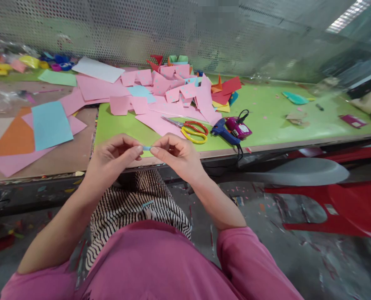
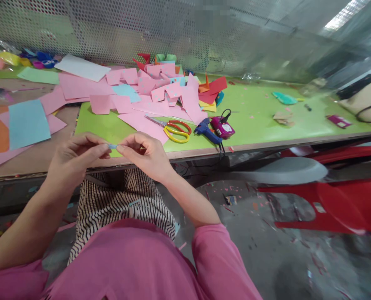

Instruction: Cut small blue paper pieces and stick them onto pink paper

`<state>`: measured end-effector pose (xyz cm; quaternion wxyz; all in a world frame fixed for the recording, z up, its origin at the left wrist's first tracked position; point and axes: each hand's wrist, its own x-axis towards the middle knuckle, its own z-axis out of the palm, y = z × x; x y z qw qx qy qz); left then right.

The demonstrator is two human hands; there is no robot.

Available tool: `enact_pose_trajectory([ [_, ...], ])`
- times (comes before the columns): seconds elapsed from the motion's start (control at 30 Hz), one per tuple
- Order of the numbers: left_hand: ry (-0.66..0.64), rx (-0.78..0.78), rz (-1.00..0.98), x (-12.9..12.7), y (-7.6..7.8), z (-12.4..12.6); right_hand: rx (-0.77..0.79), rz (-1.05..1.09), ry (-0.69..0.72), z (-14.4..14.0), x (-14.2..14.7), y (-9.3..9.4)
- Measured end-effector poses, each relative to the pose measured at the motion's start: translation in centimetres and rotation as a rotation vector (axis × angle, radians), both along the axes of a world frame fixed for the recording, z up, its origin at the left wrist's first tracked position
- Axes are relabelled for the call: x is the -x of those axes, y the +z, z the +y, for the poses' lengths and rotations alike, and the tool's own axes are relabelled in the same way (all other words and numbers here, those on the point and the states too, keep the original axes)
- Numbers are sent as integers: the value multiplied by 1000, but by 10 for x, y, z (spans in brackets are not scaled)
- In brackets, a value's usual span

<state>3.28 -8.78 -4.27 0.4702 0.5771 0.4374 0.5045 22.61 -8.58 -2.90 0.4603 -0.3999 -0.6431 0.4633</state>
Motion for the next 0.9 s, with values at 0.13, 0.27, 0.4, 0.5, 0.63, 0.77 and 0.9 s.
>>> enact_pose_trajectory([
  [0.13, 31, 3, -68, -1, 1, 3, 97, 110, 21, 1, 2, -3],
  [0.27, -14, -38, 120, -4, 3, 3, 97, 88, 7, 2, 4, -5],
  [0.4, -41, -75, 142, -4, 1, 5, 104, 118, 22, 3, 5, -8],
  [0.5, -30, -56, 90, -3, 0, 6, 128, 163, 19, 4, 5, -9],
  [0.63, -25, -11, 58, -4, 0, 6, 154, 179, -7, 5, 6, -10],
  [0.77, -66, 27, 33, -6, -2, 6, 128, 137, 12, 5, 5, -11],
  [0.9, -72, 151, -99, -7, -1, 9, 79, 62, 11, 5, 0, -11],
])
